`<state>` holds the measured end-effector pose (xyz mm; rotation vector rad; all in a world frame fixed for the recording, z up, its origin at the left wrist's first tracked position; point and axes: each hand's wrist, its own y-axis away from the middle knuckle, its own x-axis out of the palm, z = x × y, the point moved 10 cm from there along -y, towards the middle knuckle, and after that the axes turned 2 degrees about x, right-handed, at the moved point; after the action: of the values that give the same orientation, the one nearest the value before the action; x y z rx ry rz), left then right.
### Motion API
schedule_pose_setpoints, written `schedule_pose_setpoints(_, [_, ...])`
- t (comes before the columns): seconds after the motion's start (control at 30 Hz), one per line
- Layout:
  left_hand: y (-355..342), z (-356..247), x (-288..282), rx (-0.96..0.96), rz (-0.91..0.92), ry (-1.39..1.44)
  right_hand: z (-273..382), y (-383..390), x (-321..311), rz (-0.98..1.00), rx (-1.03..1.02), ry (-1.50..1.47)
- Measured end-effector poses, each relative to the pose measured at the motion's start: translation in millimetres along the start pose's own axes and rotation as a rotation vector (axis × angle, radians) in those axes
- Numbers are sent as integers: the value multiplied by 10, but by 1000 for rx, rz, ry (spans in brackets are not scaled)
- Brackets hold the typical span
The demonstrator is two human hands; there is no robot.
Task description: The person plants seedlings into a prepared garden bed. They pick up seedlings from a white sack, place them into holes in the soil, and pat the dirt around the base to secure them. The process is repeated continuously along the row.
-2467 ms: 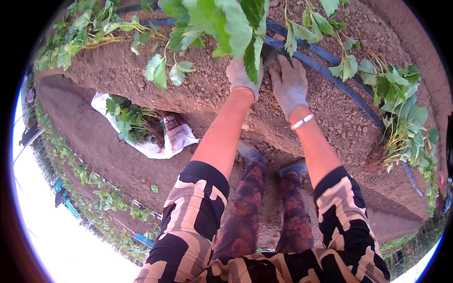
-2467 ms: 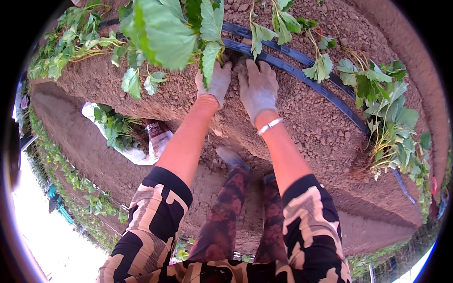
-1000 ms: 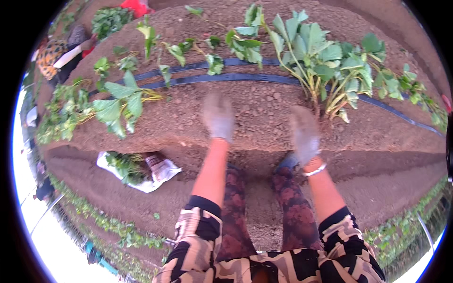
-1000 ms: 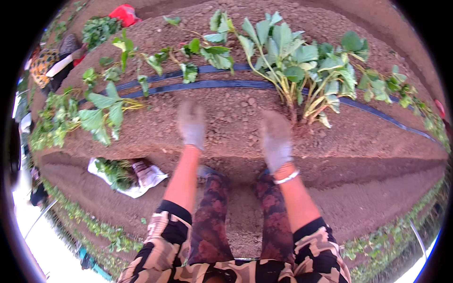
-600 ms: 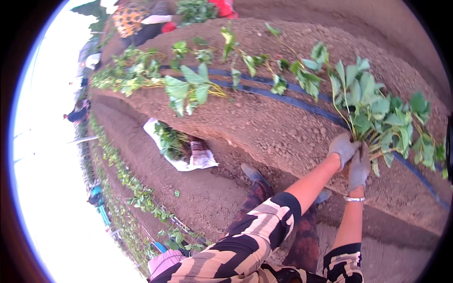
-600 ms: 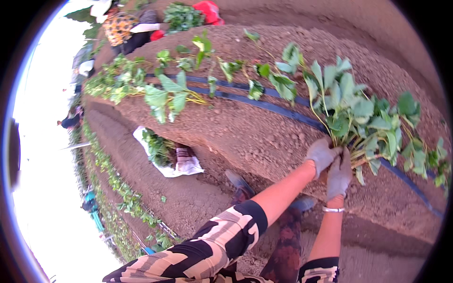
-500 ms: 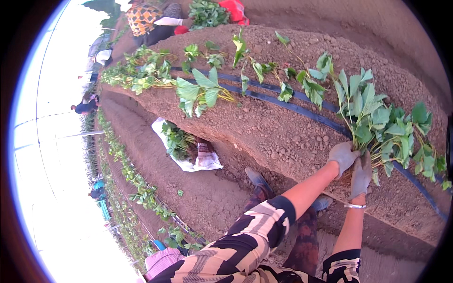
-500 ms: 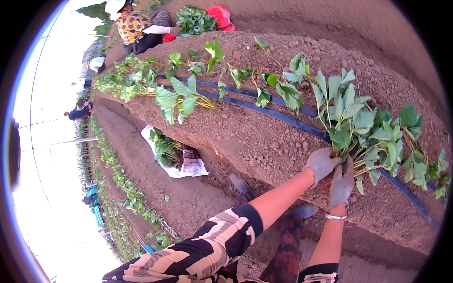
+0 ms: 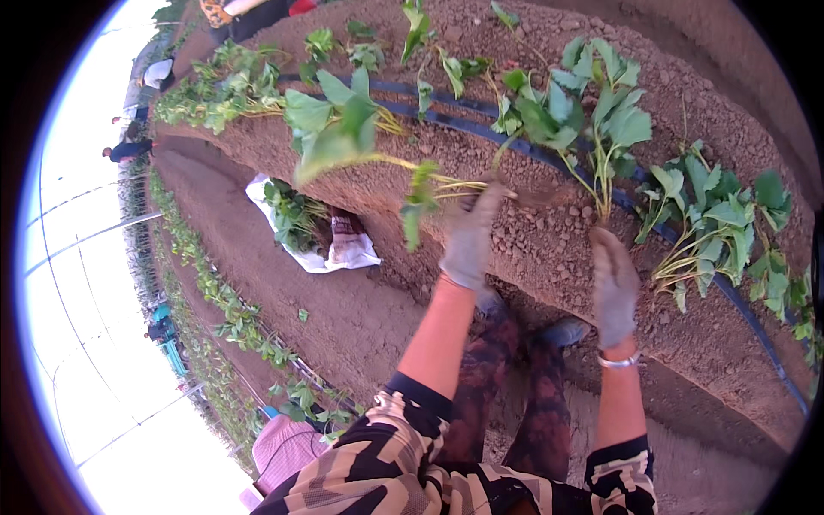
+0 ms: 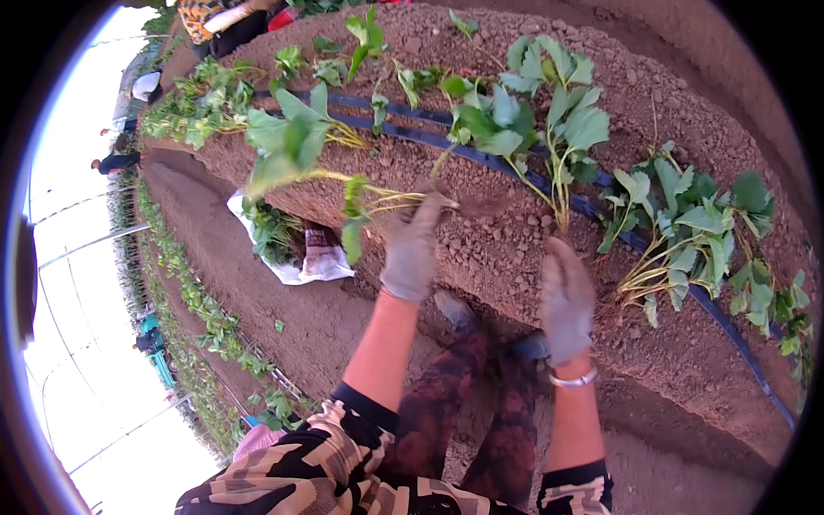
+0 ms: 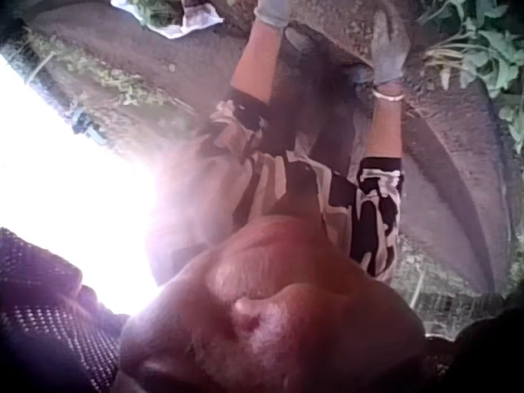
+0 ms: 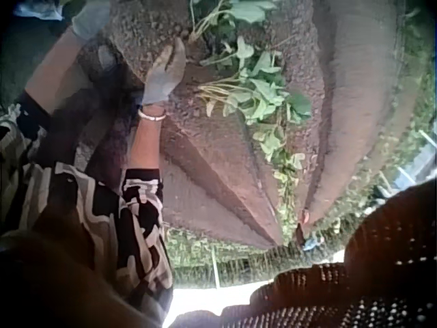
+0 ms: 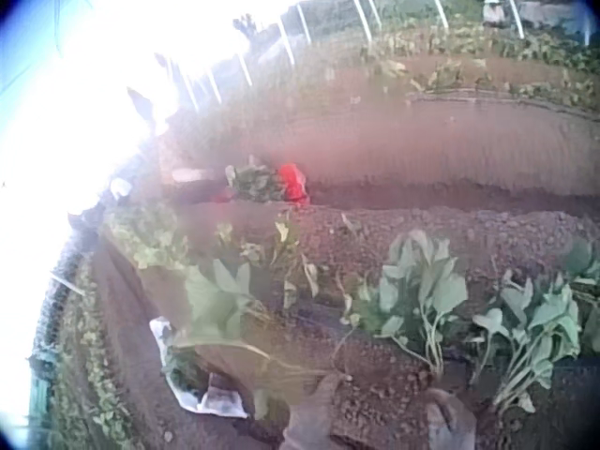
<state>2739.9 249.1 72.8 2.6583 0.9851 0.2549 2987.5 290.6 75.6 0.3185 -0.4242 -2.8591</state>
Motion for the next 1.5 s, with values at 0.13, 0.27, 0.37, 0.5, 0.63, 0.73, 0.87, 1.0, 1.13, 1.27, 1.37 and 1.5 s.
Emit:
schedule_pose_setpoints(0.13, [-156,17,-673,-64,-70,127,241,-229,1074,114,-406,355])
schedule_pose_setpoints(0.27, [-415,-357,-1097,20,-44,521,317,-725,2052,206,-497,670])
schedule_pose_setpoints(0.37, [-642,-95,-1281,-54,15,608,296,-1015,2442,188,-599,928])
schedule_pose_setpoints(0.5, [-668,220,-1363,-225,23,467,13,-1187,2775,429,-420,1259])
schedule_pose_setpoints(0.63, [-810,351,-1356,-261,70,360,-213,-1316,2870,565,-276,1310])
schedule_pose_setpoints(0.73, [-1048,260,-1342,-153,85,264,-393,-1540,3072,701,-238,1380])
schedule_pose_setpoints(0.87, [-1140,84,-1432,-67,62,304,-463,-1623,3381,837,-77,1352])
schedule_pose_setpoints(1.0, [-1183,90,-597,-46,213,482,-1142,-2515,2679,500,-444,1340])
schedule_pose_setpoints(1.13, [-1271,138,-1008,-3,137,87,-522,-1758,3171,665,-262,1227])
schedule_pose_setpoints(1.27, [-1713,678,-1124,102,157,-508,-61,-1456,2830,608,-230,1216])
schedule_pose_setpoints(1.37, [-1844,926,-1647,454,185,-510,277,-1046,2695,305,-501,964])
schedule_pose_setpoints(1.5, [-1361,948,-489,279,712,-2186,11,-772,1788,-64,-463,1026])
